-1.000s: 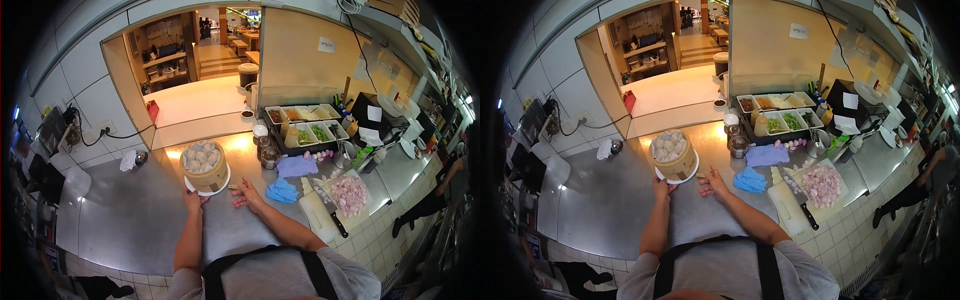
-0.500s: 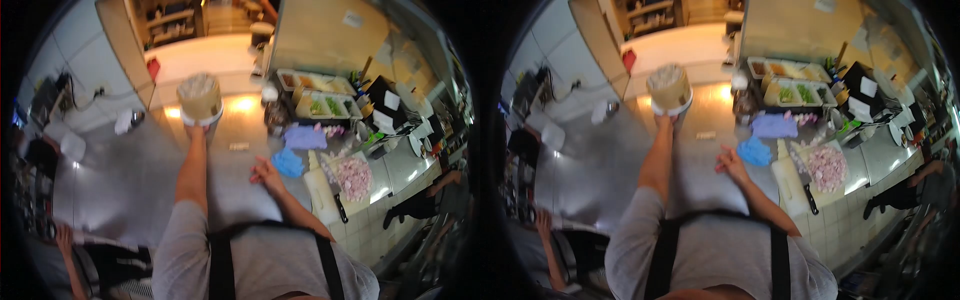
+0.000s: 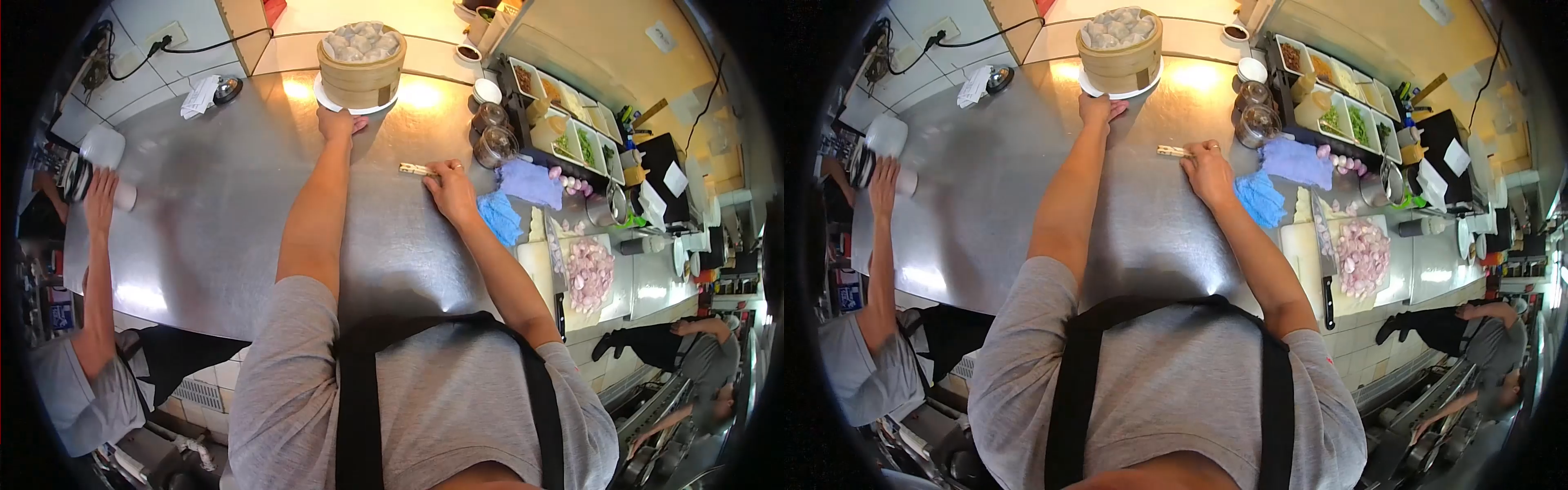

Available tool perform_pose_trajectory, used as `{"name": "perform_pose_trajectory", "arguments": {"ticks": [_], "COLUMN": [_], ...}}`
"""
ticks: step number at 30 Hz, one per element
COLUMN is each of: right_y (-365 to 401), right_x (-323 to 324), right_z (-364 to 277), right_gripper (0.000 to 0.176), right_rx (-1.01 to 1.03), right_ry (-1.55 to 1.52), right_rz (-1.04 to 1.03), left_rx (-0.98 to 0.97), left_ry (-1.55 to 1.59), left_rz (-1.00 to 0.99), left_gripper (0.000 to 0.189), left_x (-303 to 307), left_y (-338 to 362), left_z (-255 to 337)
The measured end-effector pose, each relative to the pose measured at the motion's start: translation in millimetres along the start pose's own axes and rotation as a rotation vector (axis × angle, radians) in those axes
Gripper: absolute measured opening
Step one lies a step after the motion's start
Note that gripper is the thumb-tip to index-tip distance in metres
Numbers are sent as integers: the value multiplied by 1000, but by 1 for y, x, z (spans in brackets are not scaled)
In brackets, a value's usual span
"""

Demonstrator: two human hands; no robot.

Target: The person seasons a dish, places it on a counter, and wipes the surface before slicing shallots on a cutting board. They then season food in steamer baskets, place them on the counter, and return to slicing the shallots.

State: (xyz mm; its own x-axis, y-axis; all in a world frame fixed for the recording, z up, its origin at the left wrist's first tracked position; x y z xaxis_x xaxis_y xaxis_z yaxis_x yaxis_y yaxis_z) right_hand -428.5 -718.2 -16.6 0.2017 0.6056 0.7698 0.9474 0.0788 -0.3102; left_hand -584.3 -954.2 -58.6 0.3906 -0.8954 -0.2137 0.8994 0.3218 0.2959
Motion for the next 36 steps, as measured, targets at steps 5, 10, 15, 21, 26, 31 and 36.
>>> {"name": "perform_pose_trajectory", "arguments": {"ticks": [5,10,15,21,26,31,36], "right_y": [-46,-94,-141,-186,-201,-183,-152], "right_x": [-12,-30,-61,-70,-68,-70,-74], "right_z": [30,57,69,79,71,70,51], "right_gripper": [15,13,12,16,46,59,50], "right_rx": [-432,-643,-701,-691,-739,-633,-470], "right_ry": [-487,-764,-990,-928,-1151,-1233,-1175], "right_rz": [-151,-157,-73,-64,24,274,299], "left_rx": [9,21,40,61,36,-21,52], "left_ry": [-3,-27,-10,16,57,97,30], "left_rz": [12,69,26,56,107,89,-154], "left_gripper": [26,29,37,38,40,55,51], "left_x": [1,1,2,-2,-18,-33,-42], "left_y": [-16,-2,-13,-20,-45,-57,-66], "left_z": [-2,12,3,6,2,8,5]}}
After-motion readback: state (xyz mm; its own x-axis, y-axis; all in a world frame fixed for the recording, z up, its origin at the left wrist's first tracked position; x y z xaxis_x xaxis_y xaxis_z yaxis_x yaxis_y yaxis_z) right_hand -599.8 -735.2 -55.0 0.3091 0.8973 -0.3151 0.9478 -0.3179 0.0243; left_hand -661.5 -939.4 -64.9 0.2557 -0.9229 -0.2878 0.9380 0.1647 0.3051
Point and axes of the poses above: each hand's wrist, its own y-axis away from the middle knuckle, its own x-axis out of the back of the hand, z = x × y, the point moved 6 cm from there along -y, towards the middle knuckle, and after that the axes turned 5 degrees about -y, right-handed, at the moved point
